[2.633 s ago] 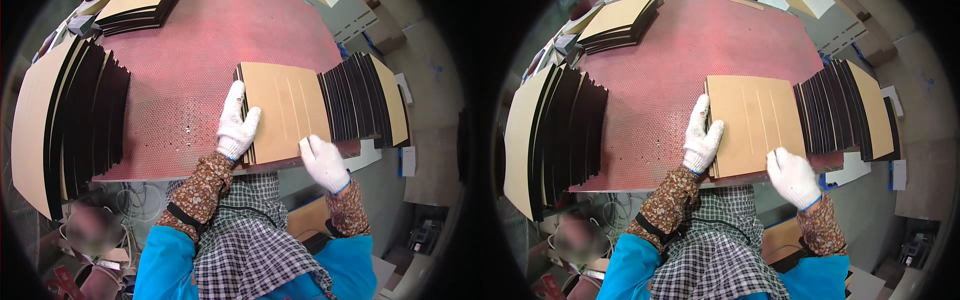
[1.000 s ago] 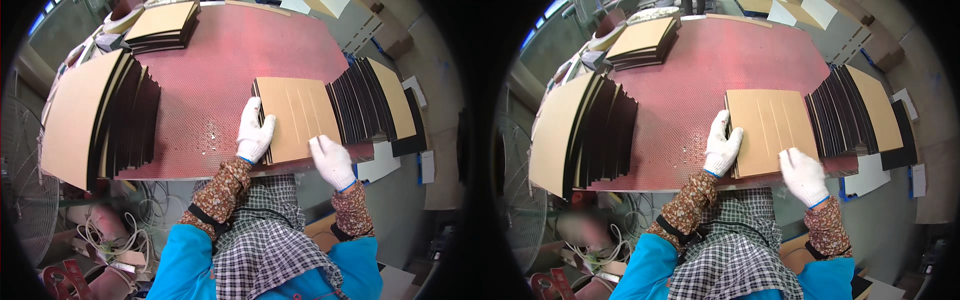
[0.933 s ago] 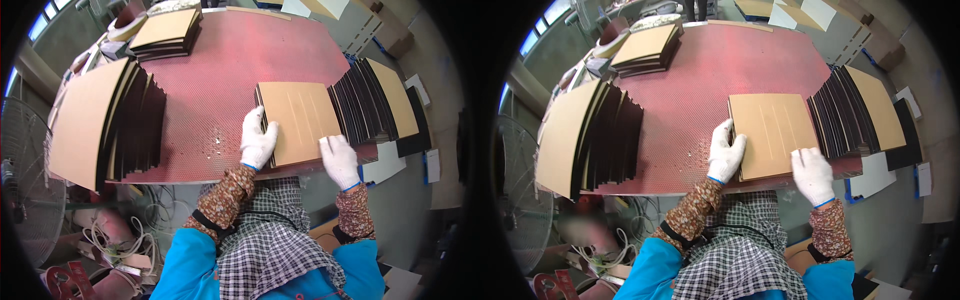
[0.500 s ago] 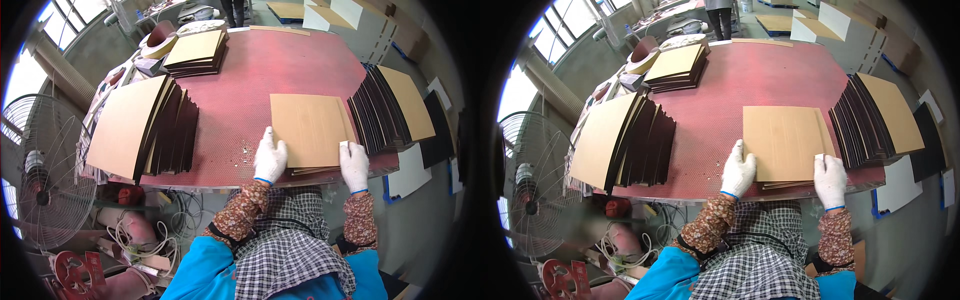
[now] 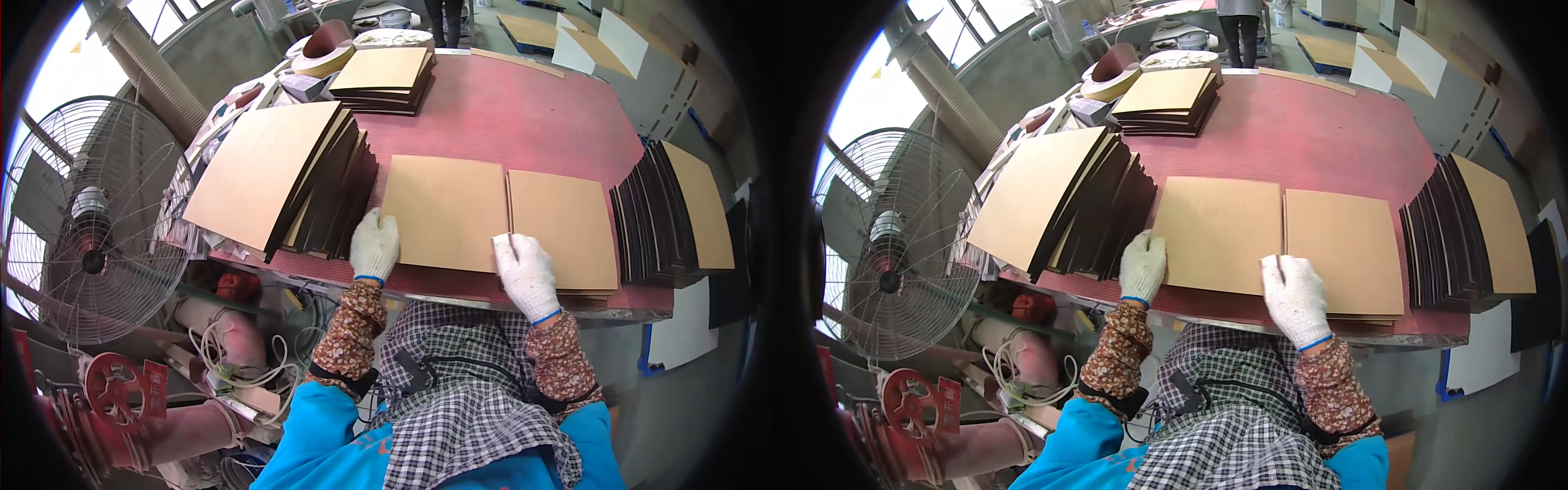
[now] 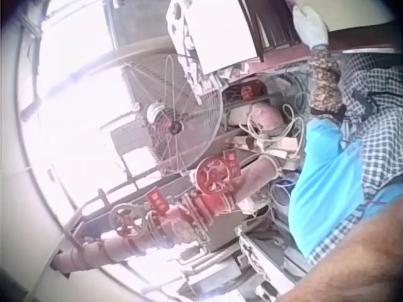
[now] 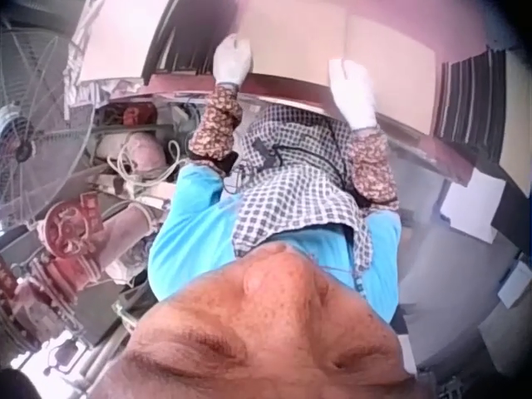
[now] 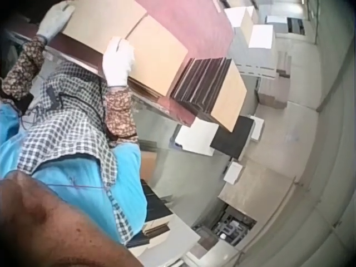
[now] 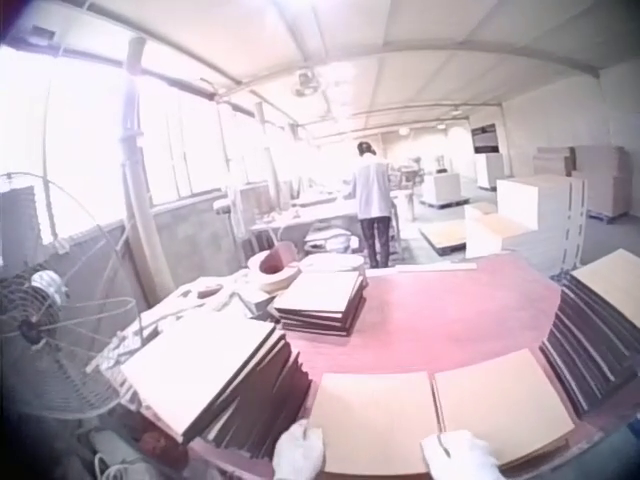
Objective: The recorder writes production notes in a notebook and then sorts and inspects wood panels at a workbench.
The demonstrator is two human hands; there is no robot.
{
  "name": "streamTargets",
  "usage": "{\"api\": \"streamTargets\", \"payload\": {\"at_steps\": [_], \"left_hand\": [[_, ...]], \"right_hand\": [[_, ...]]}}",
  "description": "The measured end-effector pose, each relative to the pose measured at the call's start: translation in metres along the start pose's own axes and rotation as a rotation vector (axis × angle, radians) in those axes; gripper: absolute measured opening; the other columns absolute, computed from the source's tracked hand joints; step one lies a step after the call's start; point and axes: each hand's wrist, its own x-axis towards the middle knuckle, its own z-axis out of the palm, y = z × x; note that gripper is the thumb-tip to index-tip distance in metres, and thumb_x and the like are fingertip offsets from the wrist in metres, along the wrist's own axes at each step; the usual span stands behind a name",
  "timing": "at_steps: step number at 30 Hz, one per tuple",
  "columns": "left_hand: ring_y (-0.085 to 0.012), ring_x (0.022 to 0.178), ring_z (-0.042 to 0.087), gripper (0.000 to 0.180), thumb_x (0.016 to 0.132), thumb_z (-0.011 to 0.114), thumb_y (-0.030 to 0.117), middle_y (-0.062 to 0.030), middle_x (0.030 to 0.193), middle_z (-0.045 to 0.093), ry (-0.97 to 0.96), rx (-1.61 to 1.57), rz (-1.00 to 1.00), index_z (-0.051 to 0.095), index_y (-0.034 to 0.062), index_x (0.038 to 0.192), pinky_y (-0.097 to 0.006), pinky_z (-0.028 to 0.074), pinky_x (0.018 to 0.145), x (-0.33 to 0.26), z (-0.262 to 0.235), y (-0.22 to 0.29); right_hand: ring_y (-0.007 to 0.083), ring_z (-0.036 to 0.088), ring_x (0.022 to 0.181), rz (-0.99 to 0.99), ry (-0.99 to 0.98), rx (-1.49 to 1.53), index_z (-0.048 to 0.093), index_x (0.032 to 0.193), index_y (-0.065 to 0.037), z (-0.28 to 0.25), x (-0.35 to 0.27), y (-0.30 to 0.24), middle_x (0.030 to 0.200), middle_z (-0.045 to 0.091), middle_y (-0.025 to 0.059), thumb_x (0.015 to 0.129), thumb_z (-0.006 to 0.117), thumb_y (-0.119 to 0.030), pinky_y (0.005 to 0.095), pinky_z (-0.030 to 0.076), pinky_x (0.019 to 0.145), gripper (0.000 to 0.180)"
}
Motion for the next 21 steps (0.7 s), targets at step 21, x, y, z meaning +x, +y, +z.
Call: {"api": "streamTargets", "payload": {"at_steps": [21], "left_hand": [[-0.0387, 0.160, 0.033, 0.080, 0.101, 0.069, 0.019, -0.0304, 0.170, 0.034, -0.419, -0.433, 0.416, 0.028, -0.0084, 0.165, -0.043, 0.028, 0.131, -0.069, 0.166, 0.082]], "right_hand": [[0.0466, 0.071, 0.078, 0.244, 0.073, -0.517, 0.064, 0.100, -0.006, -0.119, -0.062, 0.096, 0.083, 0.072, 0.0243, 0.111, 0.053, -0.037, 0.0592, 0.055, 0.069, 0.034]]}}
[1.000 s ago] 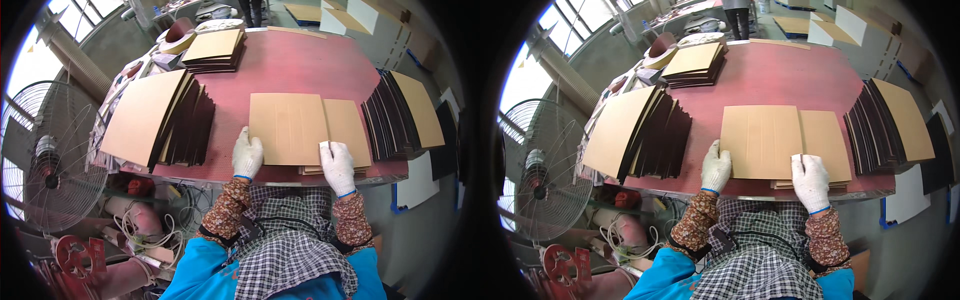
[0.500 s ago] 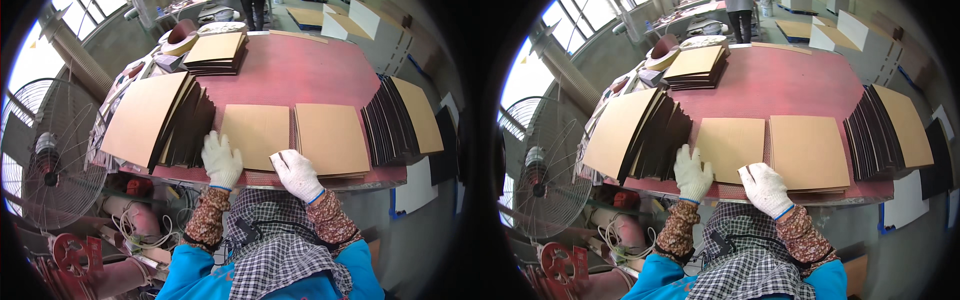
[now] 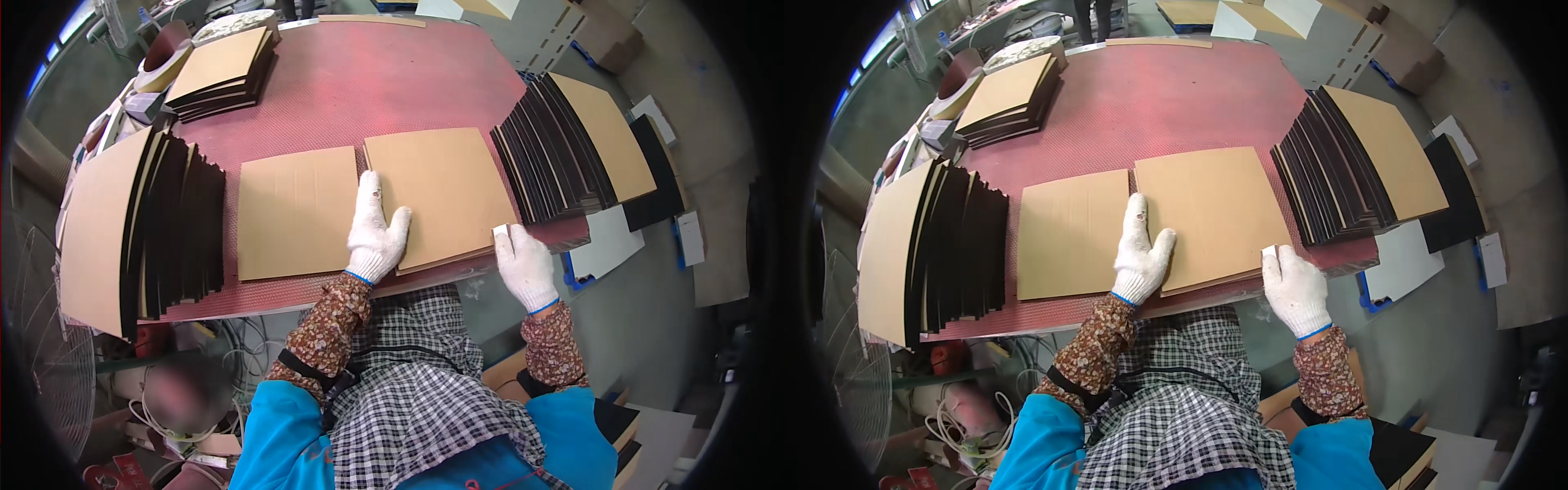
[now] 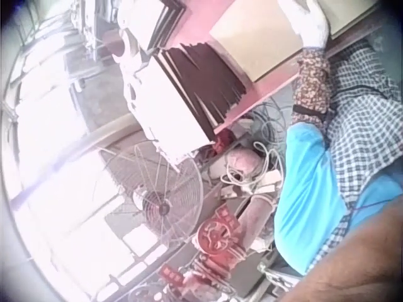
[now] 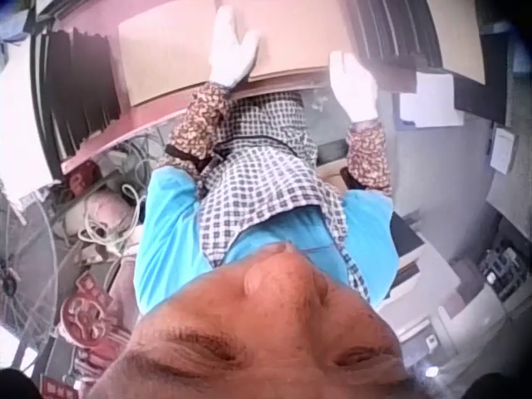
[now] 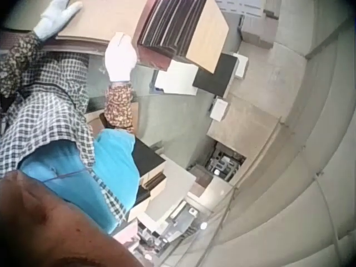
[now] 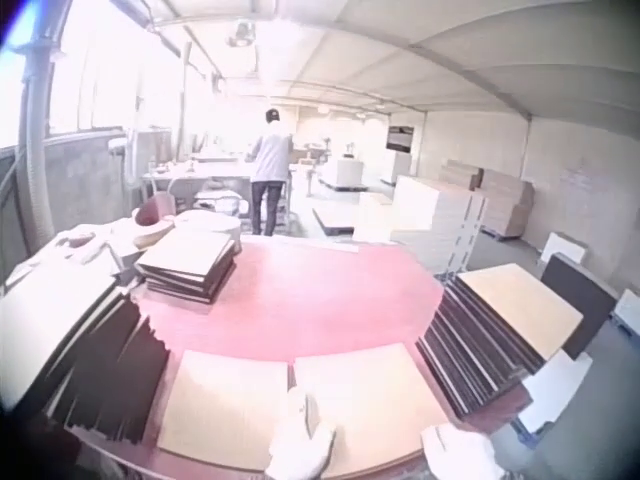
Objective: The recorder writes production notes in a notebook and then sorts and inspects wood panels at a workbench.
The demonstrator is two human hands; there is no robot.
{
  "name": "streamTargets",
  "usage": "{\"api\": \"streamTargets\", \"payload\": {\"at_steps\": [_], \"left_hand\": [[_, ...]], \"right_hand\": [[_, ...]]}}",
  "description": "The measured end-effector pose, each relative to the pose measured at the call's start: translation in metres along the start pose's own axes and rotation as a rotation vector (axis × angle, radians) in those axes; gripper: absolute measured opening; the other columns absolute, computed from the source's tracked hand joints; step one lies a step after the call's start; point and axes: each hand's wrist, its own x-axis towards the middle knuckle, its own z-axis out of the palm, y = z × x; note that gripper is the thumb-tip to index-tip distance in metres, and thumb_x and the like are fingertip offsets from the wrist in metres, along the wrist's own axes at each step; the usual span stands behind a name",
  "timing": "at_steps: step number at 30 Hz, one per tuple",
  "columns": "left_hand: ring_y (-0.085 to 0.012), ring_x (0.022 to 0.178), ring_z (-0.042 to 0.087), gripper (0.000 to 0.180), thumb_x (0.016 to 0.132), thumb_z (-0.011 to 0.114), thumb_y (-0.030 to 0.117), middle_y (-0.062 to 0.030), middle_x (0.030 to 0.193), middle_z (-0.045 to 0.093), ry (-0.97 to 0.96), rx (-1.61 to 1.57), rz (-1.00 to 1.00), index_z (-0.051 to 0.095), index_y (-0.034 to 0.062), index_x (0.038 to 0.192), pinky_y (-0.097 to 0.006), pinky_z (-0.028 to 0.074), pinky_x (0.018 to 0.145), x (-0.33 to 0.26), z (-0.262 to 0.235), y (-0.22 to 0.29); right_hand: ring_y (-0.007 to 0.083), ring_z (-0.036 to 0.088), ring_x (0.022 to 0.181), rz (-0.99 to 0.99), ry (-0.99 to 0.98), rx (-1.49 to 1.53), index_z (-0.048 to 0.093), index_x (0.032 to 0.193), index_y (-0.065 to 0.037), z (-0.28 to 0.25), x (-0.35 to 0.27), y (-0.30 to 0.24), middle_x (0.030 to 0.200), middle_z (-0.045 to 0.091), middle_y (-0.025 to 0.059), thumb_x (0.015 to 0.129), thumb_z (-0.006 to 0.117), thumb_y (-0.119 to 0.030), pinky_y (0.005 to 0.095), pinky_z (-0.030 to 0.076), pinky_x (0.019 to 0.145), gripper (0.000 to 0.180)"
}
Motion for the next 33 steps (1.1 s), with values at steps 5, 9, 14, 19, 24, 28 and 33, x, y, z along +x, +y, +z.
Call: {"api": "streamTargets", "payload": {"at_steps": [5, 9, 14, 19, 24, 28, 33], "left_hand": [[-0.0362, 0.162, 0.029, 0.078, 0.102, 0.064, 0.011, -0.0282, 0.173, 0.030, 0.025, -0.129, -0.067, 0.026, -0.0084, 0.167, -0.041, 0.025, 0.132, -0.003, 0.006, -0.004], [-0.0349, 0.161, 0.031, 0.077, 0.102, 0.061, 0.009, -0.0275, 0.172, 0.032, 0.074, -0.219, -0.233, 0.025, -0.0085, 0.167, -0.040, 0.026, 0.131, -0.006, 0.014, 0.006], [-0.0336, 0.162, 0.029, 0.077, 0.102, 0.060, 0.009, -0.0264, 0.173, 0.030, 0.097, -0.401, -0.239, 0.023, -0.0077, 0.168, -0.040, 0.025, 0.132, -0.008, 0.015, 0.011], [-0.0331, 0.164, 0.025, 0.078, 0.101, 0.059, 0.009, -0.0264, 0.175, 0.027, 0.115, -0.504, -0.232, 0.023, -0.0085, 0.168, -0.040, 0.021, 0.133, -0.008, 0.013, 0.014], [-0.0349, 0.164, 0.023, 0.076, 0.101, 0.059, 0.008, -0.0285, 0.174, 0.027, 0.108, -0.489, -0.228, 0.024, -0.0105, 0.167, -0.042, 0.019, 0.134, -0.008, 0.009, 0.020], [-0.0350, 0.164, 0.023, 0.077, 0.101, 0.059, 0.008, -0.0284, 0.174, 0.027, 0.090, -0.436, -0.243, 0.025, -0.0106, 0.167, -0.042, 0.019, 0.133, -0.009, 0.009, 0.018], [-0.0348, 0.164, 0.025, 0.076, 0.101, 0.059, 0.006, -0.0283, 0.174, 0.027, 0.100, -0.472, -0.235, 0.024, -0.0109, 0.166, -0.042, 0.021, 0.133, -0.009, 0.011, 0.019]], "right_hand": [[0.0443, 0.071, 0.074, -0.048, -0.057, -0.039, 0.064, 0.102, -0.006, 0.006, 0.012, 0.005, 0.079, 0.071, 0.0224, 0.110, 0.054, -0.036, 0.0560, 0.056, 0.067, 0.032], [0.0434, 0.071, 0.073, -0.174, -0.038, -0.082, 0.064, 0.104, -0.007, 0.007, 0.018, 0.004, 0.079, 0.071, 0.0205, 0.110, 0.055, -0.034, 0.0550, 0.056, 0.066, 0.029], [0.0414, 0.071, 0.073, -0.125, -0.087, -0.087, 0.064, 0.105, -0.007, 0.009, 0.025, 0.005, 0.081, 0.070, 0.0197, 0.109, 0.057, -0.031, 0.0537, 0.056, 0.063, 0.025], [0.0416, 0.071, 0.071, -0.265, -0.040, -0.139, 0.062, 0.101, -0.007, 0.024, 0.050, 0.008, 0.079, 0.070, 0.0207, 0.109, 0.057, -0.031, 0.0537, 0.056, 0.062, 0.026], [0.0408, 0.072, 0.073, -0.291, -0.013, -0.115, 0.062, 0.100, -0.008, 0.027, 0.104, -0.012, 0.077, 0.070, 0.0212, 0.111, 0.051, -0.032, 0.0530, 0.057, 0.063, 0.029], [0.0423, 0.072, 0.077, -0.221, -0.060, -0.152, 0.063, 0.103, -0.007, 0.049, 0.157, -0.006, 0.093, 0.073, 0.0190, 0.110, 0.050, -0.032, 0.0551, 0.059, 0.068, 0.028], [0.0452, 0.072, 0.099, -0.202, -0.122, -0.146, 0.065, 0.109, -0.006, 0.048, 0.186, -0.017, 0.104, 0.074, 0.0238, 0.109, 0.049, -0.035, 0.0570, 0.057, 0.087, 0.033]]}}
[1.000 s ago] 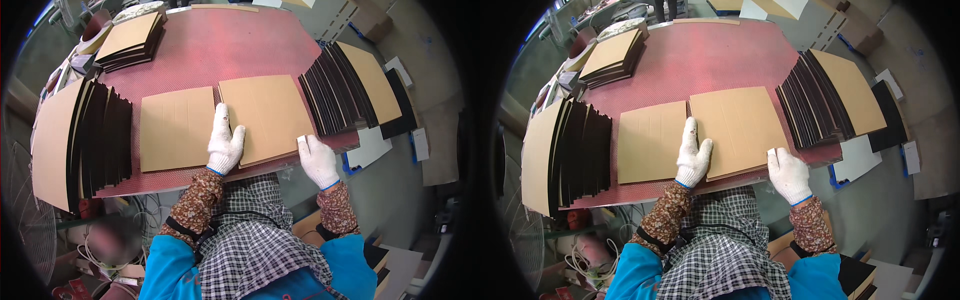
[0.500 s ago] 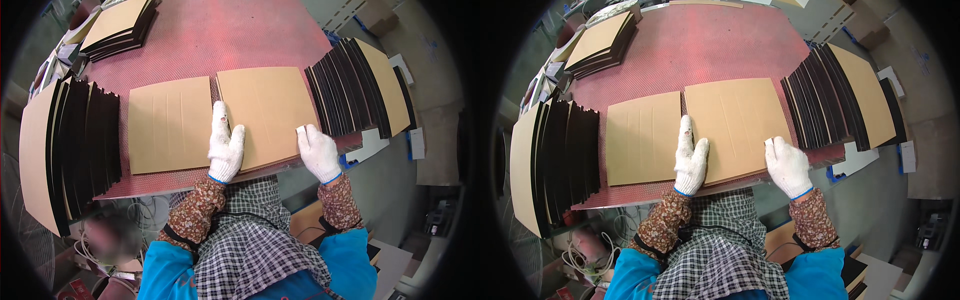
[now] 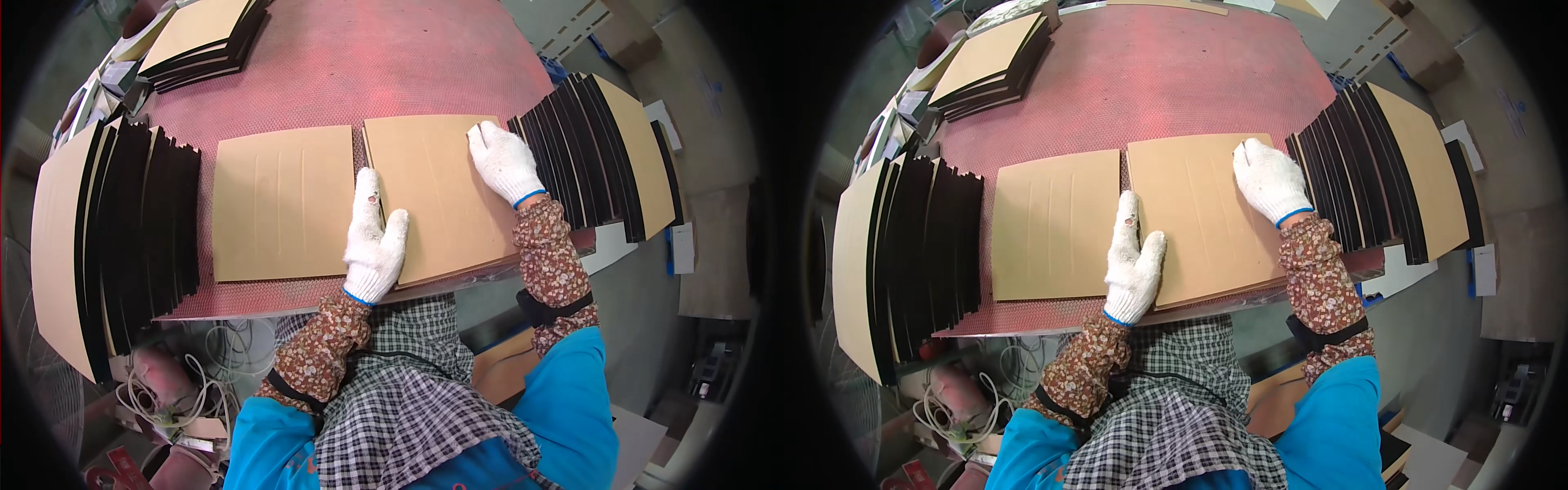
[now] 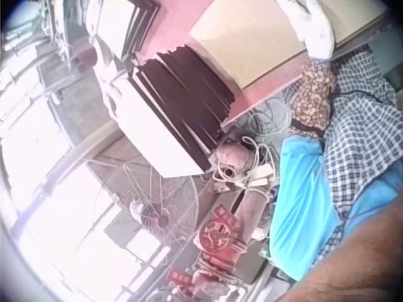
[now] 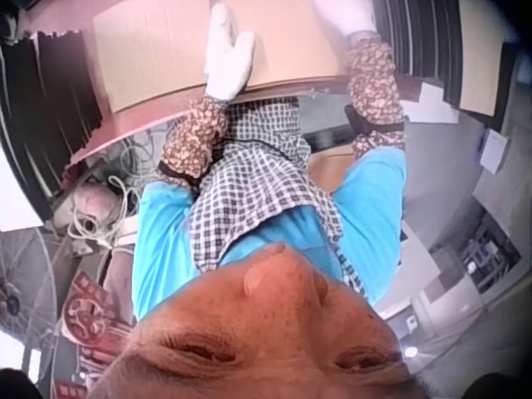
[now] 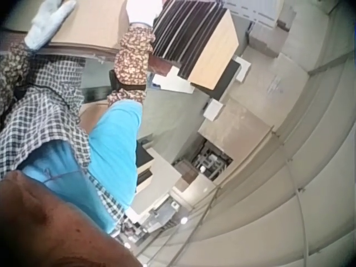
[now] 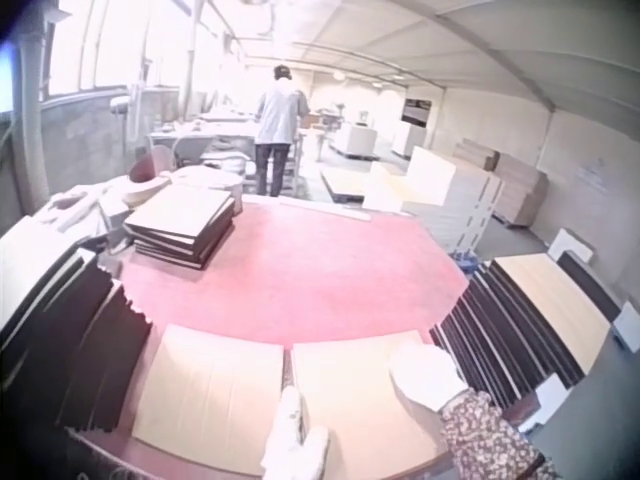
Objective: The recorder writes production notes in a notebook and then sorts and inspects wood panels at a workbench.
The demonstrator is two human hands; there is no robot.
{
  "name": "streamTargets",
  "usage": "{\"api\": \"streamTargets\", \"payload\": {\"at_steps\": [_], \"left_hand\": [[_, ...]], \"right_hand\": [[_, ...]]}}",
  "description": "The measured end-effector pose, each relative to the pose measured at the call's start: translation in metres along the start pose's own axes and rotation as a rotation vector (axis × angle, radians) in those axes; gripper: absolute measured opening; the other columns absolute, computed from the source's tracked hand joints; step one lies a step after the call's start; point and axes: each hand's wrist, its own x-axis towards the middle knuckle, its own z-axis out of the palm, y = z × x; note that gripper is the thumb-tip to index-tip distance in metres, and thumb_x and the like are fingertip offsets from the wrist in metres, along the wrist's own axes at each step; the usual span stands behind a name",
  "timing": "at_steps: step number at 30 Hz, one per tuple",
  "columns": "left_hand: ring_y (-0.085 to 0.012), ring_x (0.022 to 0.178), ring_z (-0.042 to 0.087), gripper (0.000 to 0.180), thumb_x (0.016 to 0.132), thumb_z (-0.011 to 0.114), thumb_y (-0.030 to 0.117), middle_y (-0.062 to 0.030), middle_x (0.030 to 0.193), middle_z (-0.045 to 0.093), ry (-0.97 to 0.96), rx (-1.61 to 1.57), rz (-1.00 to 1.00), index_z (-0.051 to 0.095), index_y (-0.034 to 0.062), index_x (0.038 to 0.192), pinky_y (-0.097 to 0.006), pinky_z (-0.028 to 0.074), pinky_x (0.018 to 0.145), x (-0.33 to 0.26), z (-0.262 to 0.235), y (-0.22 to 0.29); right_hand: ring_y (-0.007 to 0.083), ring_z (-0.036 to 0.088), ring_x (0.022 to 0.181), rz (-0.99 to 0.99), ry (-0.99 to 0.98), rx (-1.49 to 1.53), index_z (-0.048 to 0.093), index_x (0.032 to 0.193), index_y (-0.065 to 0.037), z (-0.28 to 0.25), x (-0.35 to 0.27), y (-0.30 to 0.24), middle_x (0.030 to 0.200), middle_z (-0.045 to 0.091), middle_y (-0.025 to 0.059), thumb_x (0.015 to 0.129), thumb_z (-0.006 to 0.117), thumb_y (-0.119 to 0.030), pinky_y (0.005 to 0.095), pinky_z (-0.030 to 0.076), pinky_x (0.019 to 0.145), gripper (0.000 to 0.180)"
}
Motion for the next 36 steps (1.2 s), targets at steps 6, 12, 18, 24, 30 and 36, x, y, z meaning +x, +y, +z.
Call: {"api": "streamTargets", "payload": {"at_steps": [6, 12, 18, 24, 30, 36], "left_hand": [[-0.0344, 0.163, 0.025, 0.077, 0.102, 0.059, 0.006, -0.0287, 0.174, 0.026, -0.015, 0.020, 0.020, 0.021, -0.0112, 0.167, -0.042, 0.021, 0.133, 0.003, -0.001, -0.009], [-0.0344, 0.163, 0.025, 0.076, 0.102, 0.058, 0.005, -0.0288, 0.175, 0.025, 0.003, -0.062, 0.028, 0.021, -0.0108, 0.167, -0.041, 0.021, 0.133, 0.001, 0.001, -0.004], [-0.0346, 0.163, 0.025, 0.076, 0.102, 0.059, 0.004, -0.0285, 0.174, 0.026, 0.002, -0.040, 0.029, 0.022, -0.0106, 0.167, -0.041, 0.022, 0.133, 0.002, 0.000, -0.012], [-0.0343, 0.163, 0.025, 0.077, 0.102, 0.060, 0.005, -0.0278, 0.175, 0.026, -0.003, -0.078, 0.002, 0.022, -0.0102, 0.167, -0.041, 0.022, 0.133, 0.001, 0.001, -0.007], [-0.0348, 0.163, 0.025, 0.077, 0.102, 0.061, 0.005, -0.0283, 0.174, 0.026, 0.004, -0.128, 0.010, 0.023, -0.0103, 0.167, -0.042, 0.021, 0.133, 0.001, 0.003, -0.005], [-0.0342, 0.163, 0.025, 0.077, 0.102, 0.062, 0.003, -0.0283, 0.174, 0.027, 0.006, -0.087, -0.006, 0.023, -0.0109, 0.166, -0.041, 0.021, 0.133, 0.000, 0.001, -0.007]], "right_hand": [[0.0478, 0.072, 0.092, -0.044, 0.017, 0.046, 0.065, 0.108, -0.005, 0.002, -0.013, 0.007, 0.098, 0.074, 0.0250, 0.110, 0.046, -0.036, 0.0582, 0.058, 0.083, 0.036], [0.0473, 0.071, 0.081, -0.047, -0.087, 0.066, 0.062, 0.102, -0.005, -0.008, -0.100, 0.014, 0.083, 0.071, 0.0265, 0.111, 0.046, -0.037, 0.0606, 0.055, 0.075, 0.037], [0.0464, 0.070, 0.075, 0.009, -0.163, 0.108, 0.062, 0.101, -0.005, -0.039, -0.162, -0.010, 0.078, 0.069, 0.0244, 0.110, 0.053, -0.031, 0.0579, 0.056, 0.068, 0.029], [0.0439, 0.071, 0.074, -0.071, -0.059, 0.157, 0.061, 0.103, -0.005, -0.032, -0.160, -0.037, 0.082, 0.070, 0.0220, 0.109, 0.057, -0.026, 0.0547, 0.056, 0.066, 0.022], [0.0442, 0.070, 0.075, -0.117, -0.021, 0.094, 0.061, 0.102, -0.005, -0.009, -0.136, -0.026, 0.081, 0.069, 0.0215, 0.110, 0.055, -0.028, 0.0555, 0.056, 0.067, 0.025], [0.0436, 0.072, 0.086, -0.066, -0.001, 0.066, 0.063, 0.102, -0.006, -0.010, -0.052, -0.040, 0.096, 0.073, 0.0226, 0.110, 0.049, -0.033, 0.0575, 0.057, 0.075, 0.032]]}}
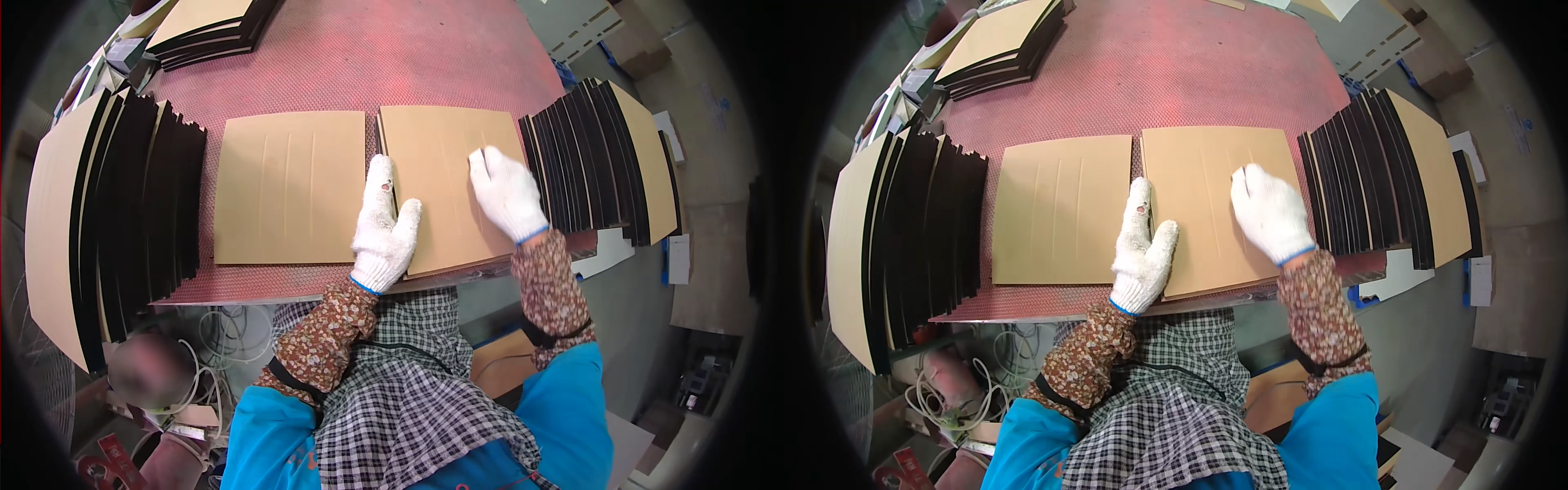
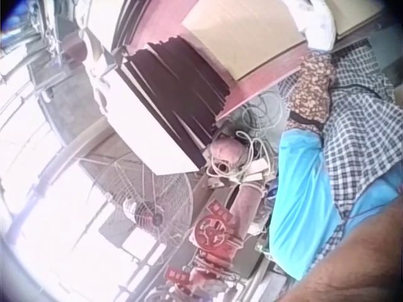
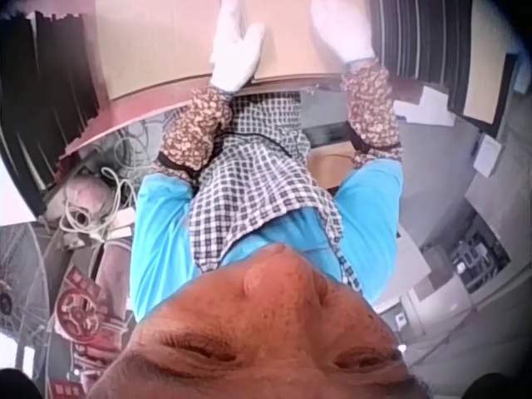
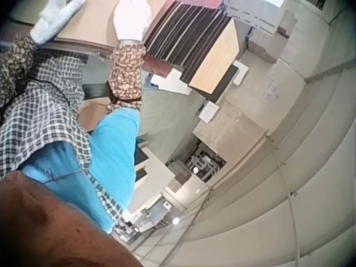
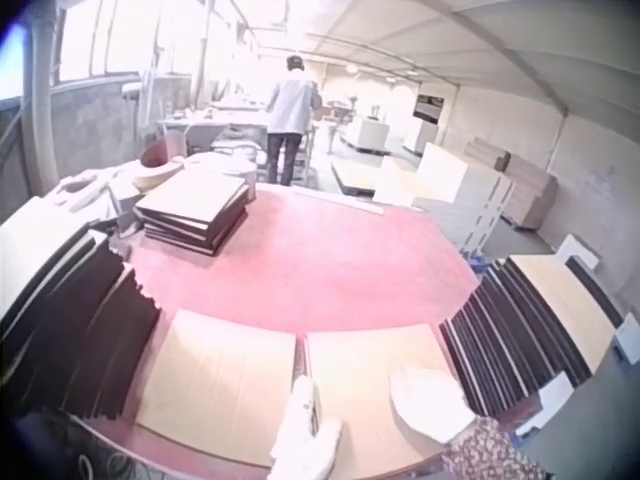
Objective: The recorder writes production notes in a notebook and then sorts and inspects wood panels at a workbench.
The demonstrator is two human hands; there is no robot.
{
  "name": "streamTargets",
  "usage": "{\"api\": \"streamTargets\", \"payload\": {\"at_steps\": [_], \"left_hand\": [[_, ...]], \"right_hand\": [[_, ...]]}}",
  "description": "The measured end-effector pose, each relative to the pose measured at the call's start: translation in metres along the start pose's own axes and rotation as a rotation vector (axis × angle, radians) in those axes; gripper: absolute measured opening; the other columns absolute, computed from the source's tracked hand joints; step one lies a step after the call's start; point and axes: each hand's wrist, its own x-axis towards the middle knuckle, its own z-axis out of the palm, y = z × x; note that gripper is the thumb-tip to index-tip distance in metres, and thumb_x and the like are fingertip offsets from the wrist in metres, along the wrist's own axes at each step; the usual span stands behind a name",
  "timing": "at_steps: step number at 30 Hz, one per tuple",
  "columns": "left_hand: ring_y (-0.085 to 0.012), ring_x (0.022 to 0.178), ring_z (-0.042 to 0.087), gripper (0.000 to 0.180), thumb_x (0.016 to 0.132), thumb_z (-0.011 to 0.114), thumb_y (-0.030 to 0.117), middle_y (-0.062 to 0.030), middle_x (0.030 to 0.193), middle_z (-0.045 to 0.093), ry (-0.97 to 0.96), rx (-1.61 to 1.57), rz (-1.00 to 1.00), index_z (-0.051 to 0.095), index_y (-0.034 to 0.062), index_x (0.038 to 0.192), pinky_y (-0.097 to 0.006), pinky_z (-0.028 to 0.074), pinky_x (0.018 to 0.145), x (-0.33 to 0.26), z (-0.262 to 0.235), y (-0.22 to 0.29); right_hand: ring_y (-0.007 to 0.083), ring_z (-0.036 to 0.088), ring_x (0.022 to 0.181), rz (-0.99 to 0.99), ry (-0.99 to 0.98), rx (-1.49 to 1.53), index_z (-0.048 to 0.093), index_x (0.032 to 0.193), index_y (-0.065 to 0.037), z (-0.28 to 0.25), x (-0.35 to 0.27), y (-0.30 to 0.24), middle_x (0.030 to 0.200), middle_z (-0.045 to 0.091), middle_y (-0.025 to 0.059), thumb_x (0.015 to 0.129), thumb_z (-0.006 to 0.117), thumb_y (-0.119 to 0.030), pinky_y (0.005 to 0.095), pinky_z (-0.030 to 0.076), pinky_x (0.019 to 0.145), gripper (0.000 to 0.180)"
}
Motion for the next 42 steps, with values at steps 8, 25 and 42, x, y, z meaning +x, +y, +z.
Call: {"api": "streamTargets", "payload": {"at_steps": [8, 25, 42], "left_hand": [[-0.0339, 0.163, 0.026, 0.076, 0.102, 0.062, 0.003, -0.0285, 0.174, 0.027, -0.009, 0.018, 0.016, 0.023, -0.0113, 0.166, -0.041, 0.021, 0.133, 0.002, -0.001, -0.002], [-0.0328, 0.163, 0.027, 0.076, 0.101, 0.063, 0.002, -0.0277, 0.173, 0.029, 0.005, 0.086, 0.051, 0.025, -0.0120, 0.165, -0.040, 0.023, 0.133, 0.004, -0.001, -0.014], [-0.0331, 0.163, 0.027, 0.076, 0.099, 0.064, 0.002, -0.0268, 0.174, 0.028, -0.008, 0.139, 0.058, 0.027, -0.0099, 0.165, -0.041, 0.021, 0.133, 0.003, 0.000, -0.015]], "right_hand": [[0.0446, 0.072, 0.093, -0.194, 0.098, -0.117, 0.066, 0.108, -0.006, 0.022, 0.055, 0.029, 0.100, 0.073, 0.0222, 0.109, 0.049, -0.032, 0.0576, 0.058, 0.082, 0.031], [0.0473, 0.070, 0.077, 0.032, -0.184, 0.058, 0.062, 0.098, -0.004, -0.029, -0.108, -0.017, 0.083, 0.070, 0.0257, 0.110, 0.053, -0.030, 0.0579, 0.056, 0.070, 0.029], [0.0471, 0.071, 0.087, -0.035, -0.005, -0.004, 0.064, 0.102, -0.005, 0.027, 0.016, -0.009, 0.094, 0.073, 0.0236, 0.108, 0.052, -0.032, 0.0591, 0.056, 0.077, 0.031]]}}
